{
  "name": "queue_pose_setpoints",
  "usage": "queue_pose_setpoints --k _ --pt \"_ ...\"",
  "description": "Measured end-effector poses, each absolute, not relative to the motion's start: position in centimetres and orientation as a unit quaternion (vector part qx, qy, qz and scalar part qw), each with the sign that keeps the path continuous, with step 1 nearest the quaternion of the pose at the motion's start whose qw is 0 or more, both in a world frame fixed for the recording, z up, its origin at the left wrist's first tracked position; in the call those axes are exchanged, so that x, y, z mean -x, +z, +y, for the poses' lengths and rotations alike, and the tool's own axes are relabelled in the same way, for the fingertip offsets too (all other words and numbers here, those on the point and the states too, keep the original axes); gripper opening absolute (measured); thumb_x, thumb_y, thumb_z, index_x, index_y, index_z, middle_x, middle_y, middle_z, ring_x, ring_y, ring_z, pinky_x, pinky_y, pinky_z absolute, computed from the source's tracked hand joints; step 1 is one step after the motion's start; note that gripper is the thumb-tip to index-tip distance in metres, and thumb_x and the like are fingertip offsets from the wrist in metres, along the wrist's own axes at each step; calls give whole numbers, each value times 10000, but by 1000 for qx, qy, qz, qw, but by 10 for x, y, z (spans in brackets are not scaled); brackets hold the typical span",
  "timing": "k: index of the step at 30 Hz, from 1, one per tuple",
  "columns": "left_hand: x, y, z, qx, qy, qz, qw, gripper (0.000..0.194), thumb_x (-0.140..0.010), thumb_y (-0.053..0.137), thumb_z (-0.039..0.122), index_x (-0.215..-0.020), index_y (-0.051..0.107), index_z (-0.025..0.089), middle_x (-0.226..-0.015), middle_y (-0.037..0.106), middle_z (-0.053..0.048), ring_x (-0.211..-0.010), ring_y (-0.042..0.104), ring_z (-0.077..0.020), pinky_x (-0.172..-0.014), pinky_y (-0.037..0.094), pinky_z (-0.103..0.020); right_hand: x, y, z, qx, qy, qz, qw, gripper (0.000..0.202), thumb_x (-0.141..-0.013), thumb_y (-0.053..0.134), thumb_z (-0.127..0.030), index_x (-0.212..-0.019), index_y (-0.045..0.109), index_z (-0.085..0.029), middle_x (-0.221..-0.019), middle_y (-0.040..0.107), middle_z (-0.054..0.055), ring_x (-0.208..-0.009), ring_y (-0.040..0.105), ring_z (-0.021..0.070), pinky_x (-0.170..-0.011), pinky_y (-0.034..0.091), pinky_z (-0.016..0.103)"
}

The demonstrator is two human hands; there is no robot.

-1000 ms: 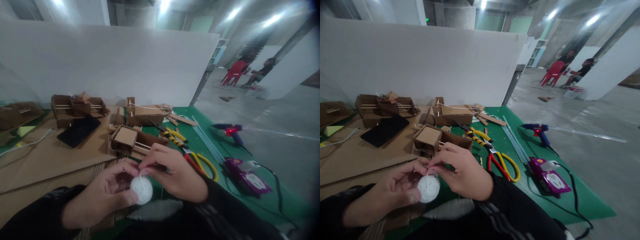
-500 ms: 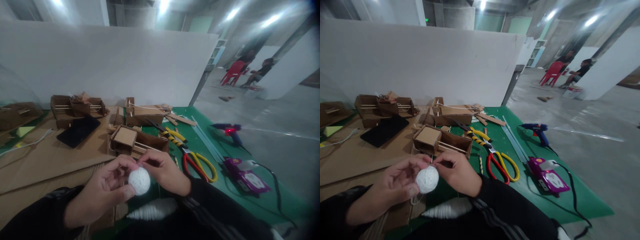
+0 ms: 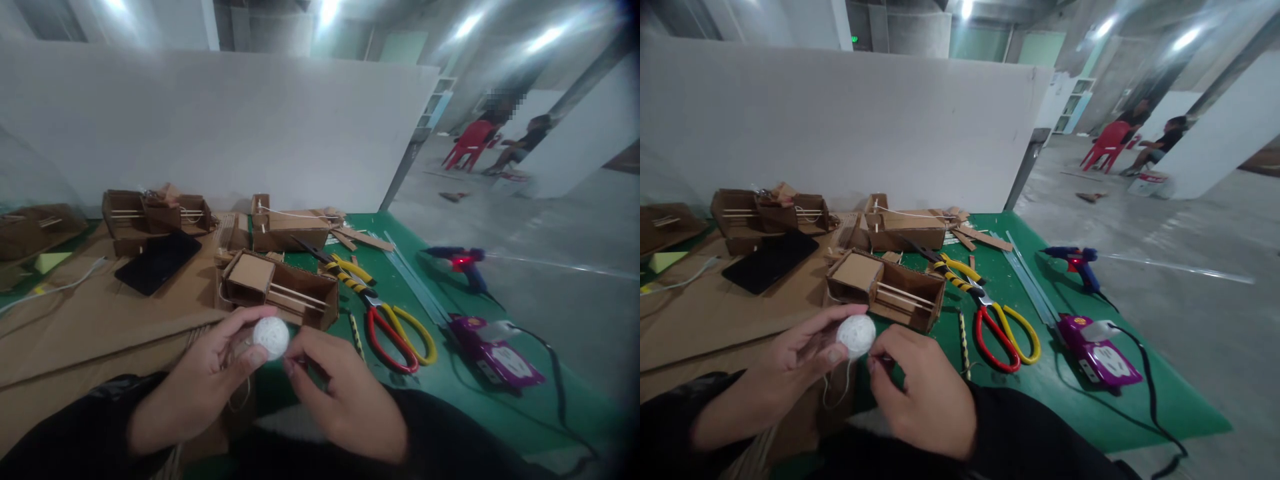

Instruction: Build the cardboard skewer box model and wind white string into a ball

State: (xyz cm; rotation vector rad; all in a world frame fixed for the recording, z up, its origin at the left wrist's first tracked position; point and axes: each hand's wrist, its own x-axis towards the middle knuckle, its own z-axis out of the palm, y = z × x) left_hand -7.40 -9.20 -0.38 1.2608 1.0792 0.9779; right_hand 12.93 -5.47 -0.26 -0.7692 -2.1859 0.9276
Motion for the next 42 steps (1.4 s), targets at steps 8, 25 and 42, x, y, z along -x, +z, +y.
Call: queue_pose_setpoints --k 8,25,42 --pt "70 -9 -94 -522 449 417 593 287 -931 642 358 -1163 501 263 -1047 597 -6 -924 563 -127 -811 462 -214 -133 13 -61 232 277 -866 346 129 -820 491 -56 -793 485 -182 -739 522 -5 -678 477 116 -592 334 240" --pt "71 -9 -99 -514 412 388 645 352 -854 736 301 -1153 550 286 -1126 589 -15 -1007 581 -159 -846 474 -245 -130 2 -15 213 284 -841 409 144 -955 578 -197 -903 702 -144 -821 600 50 -737 558 131 -638 455 228" --pt "71 -11 -94 -551 486 491 469 393 -886 696 357 -1239 532 296 -1176 621 -21 -1065 599 -177 -909 489 -228 -129 -6 -49 239 318 -884 246 114 -817 564 -58 -840 588 -167 -832 566 31 -754 531 141 -644 409 229"
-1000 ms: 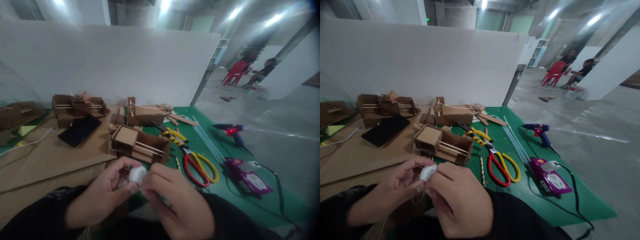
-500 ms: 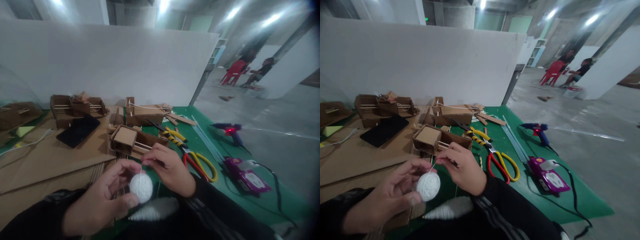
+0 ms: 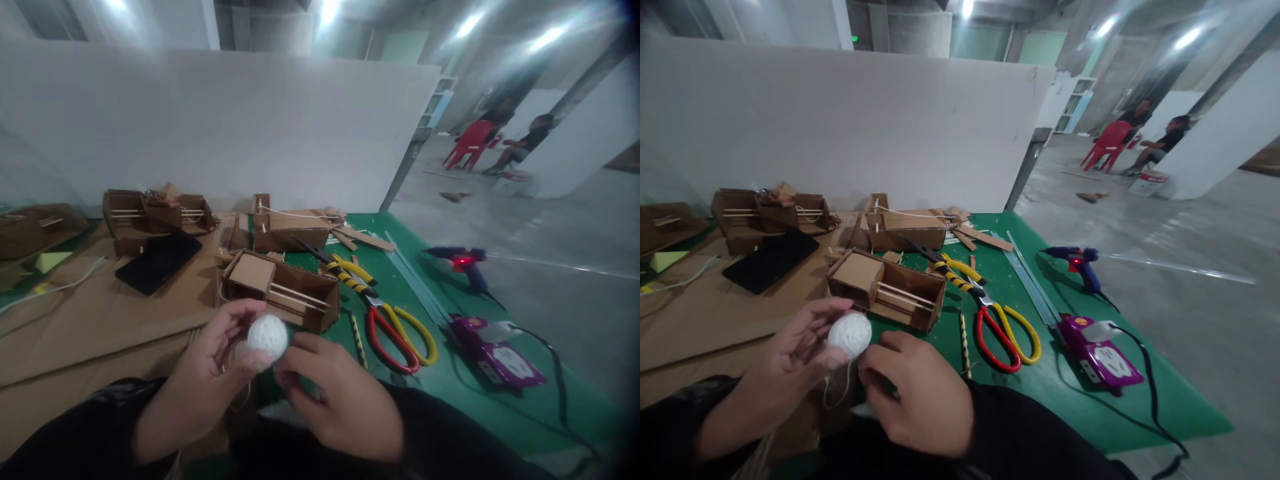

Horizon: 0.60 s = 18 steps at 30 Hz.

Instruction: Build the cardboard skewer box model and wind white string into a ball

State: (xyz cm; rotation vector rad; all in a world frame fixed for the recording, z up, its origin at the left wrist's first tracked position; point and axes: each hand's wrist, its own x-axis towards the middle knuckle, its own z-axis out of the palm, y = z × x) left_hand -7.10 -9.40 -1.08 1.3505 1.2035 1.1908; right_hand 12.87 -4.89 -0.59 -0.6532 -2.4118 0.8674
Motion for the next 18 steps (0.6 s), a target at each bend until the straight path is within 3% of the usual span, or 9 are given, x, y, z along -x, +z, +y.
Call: queue_pose_setpoints --k 6,11,18 --pt "71 -7 -93 -581 431 526 447 345 -888 685 369 -1177 540 249 -1119 618 -29 -1020 584 -184 -885 448 -252 -135 18 -65 215 312 -874 306 137 -852 512 -60 -770 510 -169 -742 529 -2 -690 476 109 -606 366 218" --pt "70 -6 -95 -557 417 465 547 369 -845 733 368 -1128 532 242 -965 626 -3 -895 588 -161 -789 470 -242 -139 25 -54 182 263 -889 328 138 -907 480 -61 -866 573 -154 -802 545 42 -728 484 137 -605 383 236" --pt "73 -6 -98 -543 412 428 594 391 -815 772 309 -1147 566 283 -1113 627 2 -1019 582 -162 -852 467 -233 -135 20 -28 155 283 -862 391 122 -940 534 -91 -945 650 -128 -856 610 64 -763 533 134 -670 438 232"
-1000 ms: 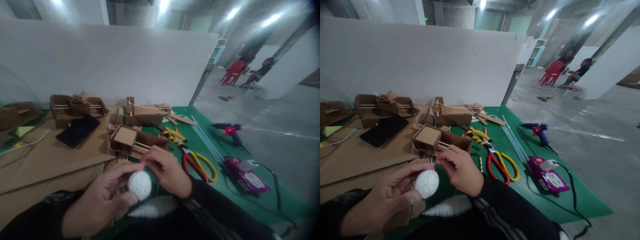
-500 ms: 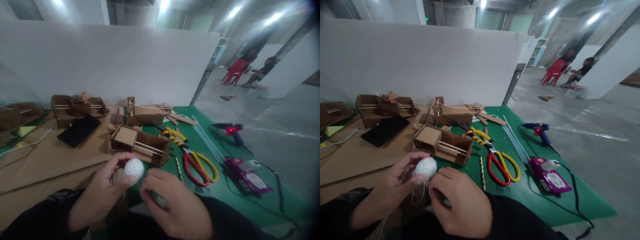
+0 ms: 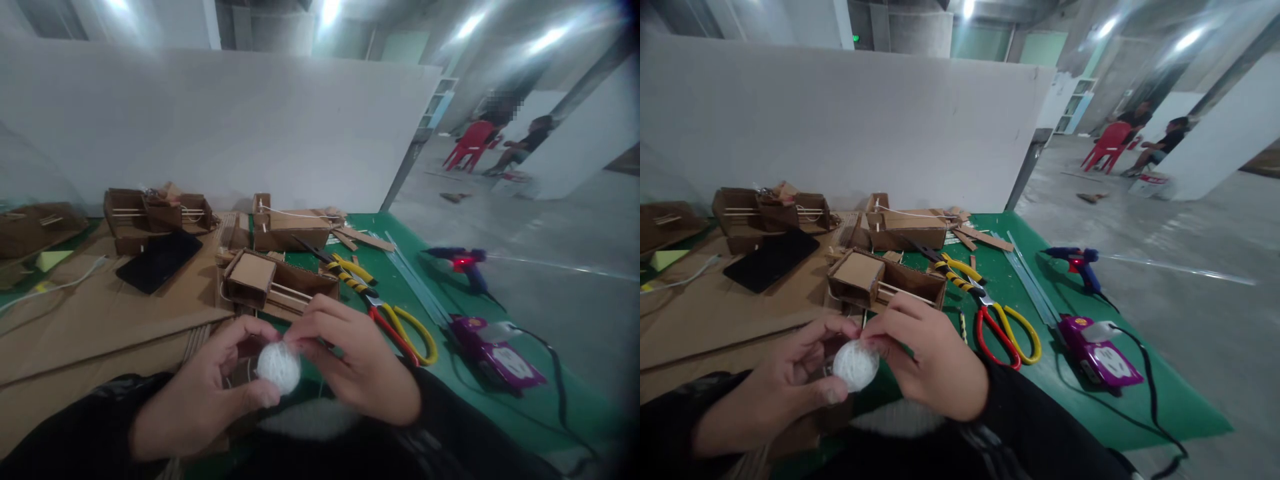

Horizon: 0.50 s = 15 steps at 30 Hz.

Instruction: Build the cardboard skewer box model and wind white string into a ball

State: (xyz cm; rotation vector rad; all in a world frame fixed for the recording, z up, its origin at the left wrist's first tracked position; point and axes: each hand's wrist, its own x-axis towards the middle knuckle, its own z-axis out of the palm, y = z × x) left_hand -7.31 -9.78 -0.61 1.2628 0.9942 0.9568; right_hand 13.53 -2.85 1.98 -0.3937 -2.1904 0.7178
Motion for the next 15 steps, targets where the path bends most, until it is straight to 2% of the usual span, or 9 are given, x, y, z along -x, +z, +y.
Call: queue_pose_setpoints --k 6,11,15 --pt "72 -10 -103 -530 417 417 609 595 -789 798 263 -1310 538 386 -1221 597 -3 -1114 579 -183 -927 476 -239 -128 5 -18 215 330 -819 418 93 -935 590 -133 -871 657 -144 -800 592 32 -729 544 122 -640 421 221" --pt "72 -13 -102 -589 431 401 553 450 -803 782 280 -1226 666 380 -1137 577 -11 -1061 564 -176 -896 476 -210 -120 -17 -17 207 356 -826 384 128 -944 534 -122 -892 649 -140 -827 604 49 -769 554 144 -686 425 249" --pt "74 -15 -96 -602 455 429 497 437 -788 797 311 -1195 684 421 -1049 562 10 -966 563 -149 -824 476 -184 -117 -24 -25 228 347 -839 350 148 -905 500 -76 -871 630 -140 -811 554 50 -747 515 158 -644 390 257"
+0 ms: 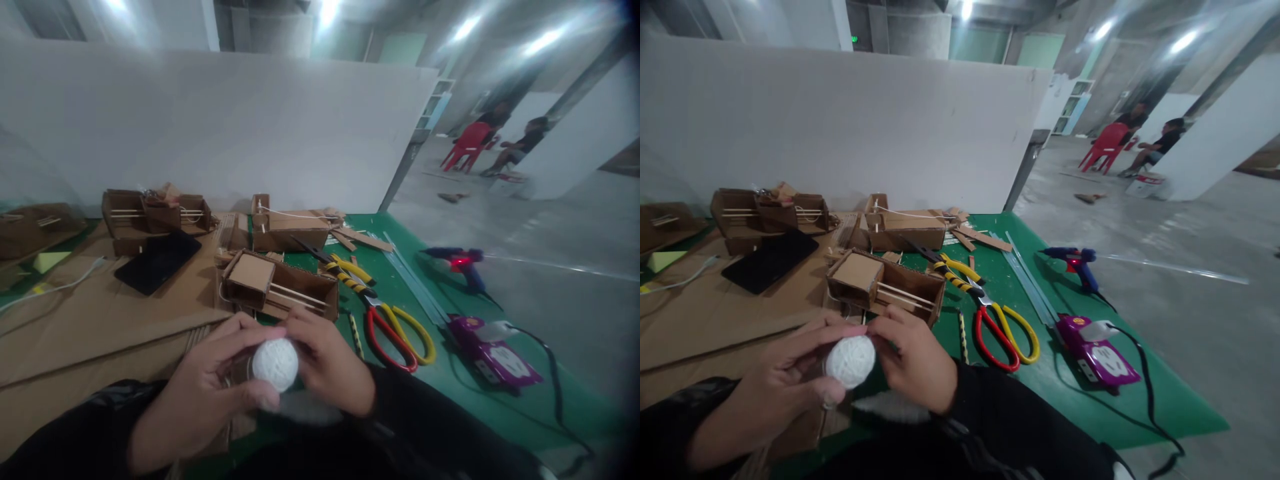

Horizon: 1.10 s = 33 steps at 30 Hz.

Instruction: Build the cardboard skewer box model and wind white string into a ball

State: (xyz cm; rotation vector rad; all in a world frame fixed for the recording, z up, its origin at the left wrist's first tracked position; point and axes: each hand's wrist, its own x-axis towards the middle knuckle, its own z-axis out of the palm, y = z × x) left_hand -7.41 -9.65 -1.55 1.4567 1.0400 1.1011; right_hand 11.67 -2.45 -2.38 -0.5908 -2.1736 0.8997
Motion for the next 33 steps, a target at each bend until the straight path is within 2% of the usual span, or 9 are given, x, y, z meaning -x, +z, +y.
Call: queue_pose_setpoints --k 3,7,12,17,25,27,31,33 --pt "77 -16 -93 -615 463 452 451 402 -783 797 333 -1166 696 400 -1066 586 7 -989 572 -167 -806 475 -195 -118 -23 -33 236 340 -851 323 153 -906 484 -91 -828 607 -140 -792 527 48 -732 497 163 -625 370 261" --pt "80 -13 -92 -616 442 497 422 375 -800 772 369 -1163 684 346 -1114 663 -3 -1010 615 -196 -866 476 -250 -124 -19 -45 255 350 -854 287 133 -920 502 -134 -858 618 -153 -818 544 50 -731 512 160 -630 380 258" --pt "79 -12 -92 -609 412 551 395 385 -810 748 401 -1175 663 314 -1157 689 -3 -1070 615 -220 -945 443 -300 -131 -5 -62 251 360 -863 249 115 -886 514 -91 -862 575 -187 -820 572 15 -699 525 122 -608 367 228" --pt "77 -11 -89 -621 398 548 395 390 -777 775 398 -1131 655 284 -1086 698 -5 -1013 629 -215 -896 453 -289 -135 15 -69 242 314 -867 302 148 -854 494 -50 -807 486 -190 -759 558 -15 -665 492 102 -587 346 226" --pt "75 -2 -95 -584 387 492 517 423 -671 865 367 -1043 709 238 -1015 712 -15 -951 643 -218 -809 496 -250 -135 19 -39 181 261 -874 368 153 -939 487 -82 -930 626 -145 -852 561 55 -749 514 137 -636 419 234" --pt "74 -5 -97 -565 403 481 535 478 -674 869 337 -1113 692 262 -1040 710 -14 -984 641 -216 -822 503 -244 -133 18 -35 186 273 -861 387 146 -949 505 -94 -943 641 -146 -858 569 53 -754 525 133 -648 431 231" --pt "73 -12 -100 -534 444 477 539 750 -665 885 284 -1334 561 378 -1100 695 6 -1019 645 -197 -875 506 -240 -127 12 -31 206 305 -831 418 110 -942 553 -113 -909 651 -149 -818 588 36 -764 539 132 -669 431 235" --pt "75 -13 -101 -558 444 483 508 688 -672 882 290 -1296 609 384 -1144 689 -6 -1054 635 -212 -905 501 -254 -124 6 -28 233 325 -817 415 113 -950 562 -147 -884 652 -153 -806 606 32 -760 549 136 -678 432 246"
